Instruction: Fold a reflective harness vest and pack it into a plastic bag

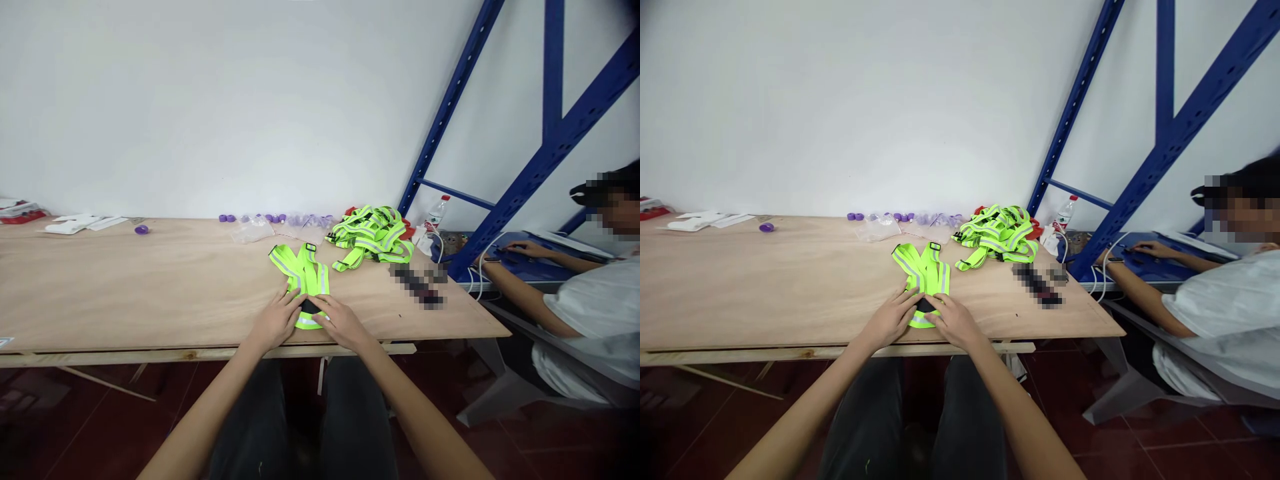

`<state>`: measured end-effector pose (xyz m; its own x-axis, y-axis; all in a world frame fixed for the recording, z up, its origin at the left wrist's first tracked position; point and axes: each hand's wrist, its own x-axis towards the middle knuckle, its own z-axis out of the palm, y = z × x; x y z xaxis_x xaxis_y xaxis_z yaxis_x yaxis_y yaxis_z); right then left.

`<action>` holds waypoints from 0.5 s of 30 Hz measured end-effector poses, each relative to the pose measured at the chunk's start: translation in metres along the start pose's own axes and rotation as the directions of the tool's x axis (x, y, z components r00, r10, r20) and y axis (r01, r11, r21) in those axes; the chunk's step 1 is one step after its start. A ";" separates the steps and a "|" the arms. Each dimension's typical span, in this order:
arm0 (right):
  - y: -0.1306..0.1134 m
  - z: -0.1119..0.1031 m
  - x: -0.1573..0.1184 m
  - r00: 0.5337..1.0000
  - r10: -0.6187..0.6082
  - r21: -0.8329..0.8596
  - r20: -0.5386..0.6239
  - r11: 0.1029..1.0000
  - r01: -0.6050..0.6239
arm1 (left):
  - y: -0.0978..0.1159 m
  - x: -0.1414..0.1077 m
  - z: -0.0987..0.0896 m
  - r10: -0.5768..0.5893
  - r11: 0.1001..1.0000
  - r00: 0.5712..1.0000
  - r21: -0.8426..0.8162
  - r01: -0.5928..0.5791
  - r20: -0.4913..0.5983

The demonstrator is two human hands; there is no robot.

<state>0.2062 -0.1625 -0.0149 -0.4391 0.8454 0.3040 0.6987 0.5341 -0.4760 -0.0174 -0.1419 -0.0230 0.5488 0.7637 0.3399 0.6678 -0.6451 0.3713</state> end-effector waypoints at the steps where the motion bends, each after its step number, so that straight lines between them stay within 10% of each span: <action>1: -0.001 -0.001 -0.002 1.000 0.002 -0.039 0.023 0.999 -0.001 | 0.001 -0.002 -0.001 -0.009 1.000 1.000 0.005 0.009 0.004; 15: -0.008 0.023 -0.019 0.965 -0.045 -0.032 -0.258 0.999 0.038 | 0.021 -0.015 -0.007 0.009 1.000 1.000 0.021 -0.009 -0.022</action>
<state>0.1959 -0.1825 -0.0354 -0.3091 0.7911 0.5279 0.6992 0.5653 -0.4377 -0.0154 -0.1674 -0.0141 0.5440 0.7569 0.3621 0.6731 -0.6513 0.3503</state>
